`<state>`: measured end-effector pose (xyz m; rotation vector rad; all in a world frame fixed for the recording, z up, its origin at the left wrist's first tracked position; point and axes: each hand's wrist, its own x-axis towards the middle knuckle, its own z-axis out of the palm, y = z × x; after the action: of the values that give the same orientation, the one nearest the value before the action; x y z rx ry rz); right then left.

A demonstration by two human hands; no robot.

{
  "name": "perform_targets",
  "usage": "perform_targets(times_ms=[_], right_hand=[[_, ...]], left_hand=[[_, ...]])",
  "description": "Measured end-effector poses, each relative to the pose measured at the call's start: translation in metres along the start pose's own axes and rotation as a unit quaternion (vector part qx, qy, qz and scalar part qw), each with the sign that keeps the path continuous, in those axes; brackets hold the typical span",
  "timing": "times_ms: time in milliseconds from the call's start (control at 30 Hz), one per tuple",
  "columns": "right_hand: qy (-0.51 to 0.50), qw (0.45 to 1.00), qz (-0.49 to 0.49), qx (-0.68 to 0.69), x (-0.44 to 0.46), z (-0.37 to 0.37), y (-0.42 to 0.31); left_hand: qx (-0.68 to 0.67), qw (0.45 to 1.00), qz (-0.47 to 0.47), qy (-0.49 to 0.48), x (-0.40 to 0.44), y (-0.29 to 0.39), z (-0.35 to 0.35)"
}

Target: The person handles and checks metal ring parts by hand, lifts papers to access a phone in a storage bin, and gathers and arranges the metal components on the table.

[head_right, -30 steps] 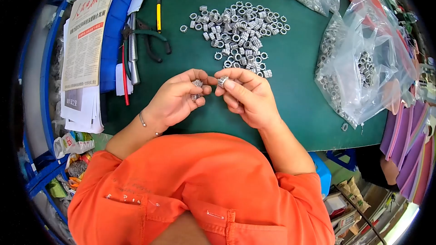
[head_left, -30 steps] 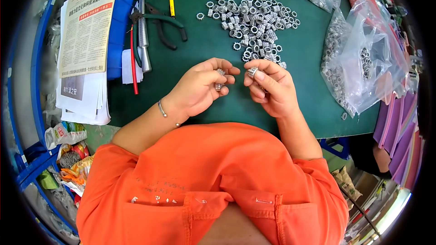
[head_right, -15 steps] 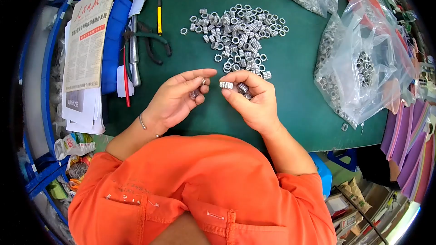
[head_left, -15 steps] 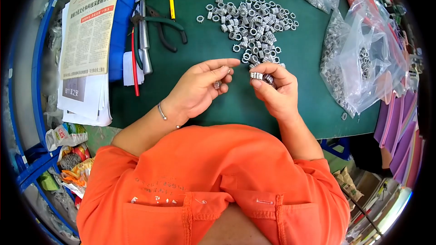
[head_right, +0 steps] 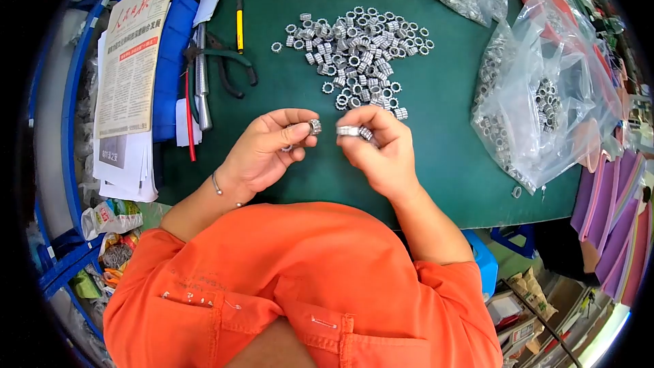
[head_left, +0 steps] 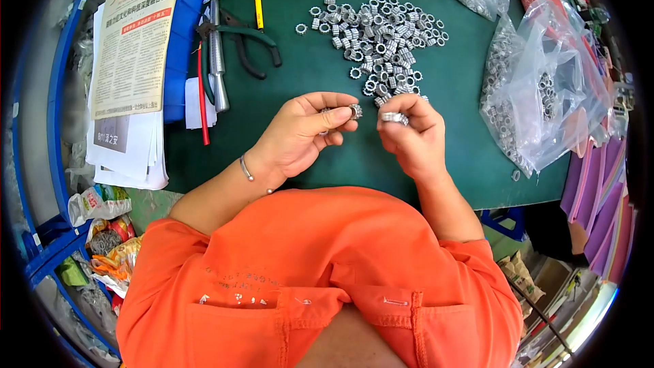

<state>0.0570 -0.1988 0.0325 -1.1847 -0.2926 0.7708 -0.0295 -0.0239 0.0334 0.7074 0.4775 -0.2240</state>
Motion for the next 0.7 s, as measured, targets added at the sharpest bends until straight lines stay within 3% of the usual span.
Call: perform_targets(times_ms=[33,67,133,167,200,267,333,467,533,700], right_hand=[[-0.032,0.99,-0.01,0.137,0.003,0.001,-0.001],[-0.039,0.983,-0.018,0.18,0.005,0.003,-0.004],[-0.038,0.997,-0.026,0.055,0.006,-0.005,0.001],[-0.045,0.988,-0.121,-0.088,0.008,-0.003,0.004],[-0.051,0.949,-0.214,-0.228,0.009,0.002,0.004],[-0.084,0.913,-0.235,-0.322,0.01,0.009,-0.003],[-0.07,0.935,-0.186,-0.293,0.01,0.01,-0.001],[-0.054,0.971,-0.12,-0.199,0.006,0.003,0.003],[-0.054,0.996,0.052,0.042,0.003,0.002,0.001],[-0.074,0.988,0.066,0.121,0.002,-0.003,0.001]], left_hand=[[-0.003,1.0,0.0,0.015,0.0,0.0,0.001],[-0.003,1.0,0.001,0.017,0.0,0.0,0.002],[-0.002,1.0,-0.002,0.022,0.0,0.0,0.003],[-0.002,1.0,-0.002,0.022,0.001,-0.002,0.0],[-0.021,1.0,-0.006,-0.014,0.003,-0.005,-0.005],[-0.039,0.998,-0.011,-0.049,0.005,-0.005,-0.01],[-0.067,0.993,-0.029,-0.09,0.005,-0.005,-0.011],[-0.079,0.994,-0.038,-0.061,0.003,-0.004,-0.004],[-0.062,0.998,-0.006,-0.001,0.002,-0.003,0.001],[-0.047,0.999,-0.017,-0.015,0.003,0.001,-0.002]])
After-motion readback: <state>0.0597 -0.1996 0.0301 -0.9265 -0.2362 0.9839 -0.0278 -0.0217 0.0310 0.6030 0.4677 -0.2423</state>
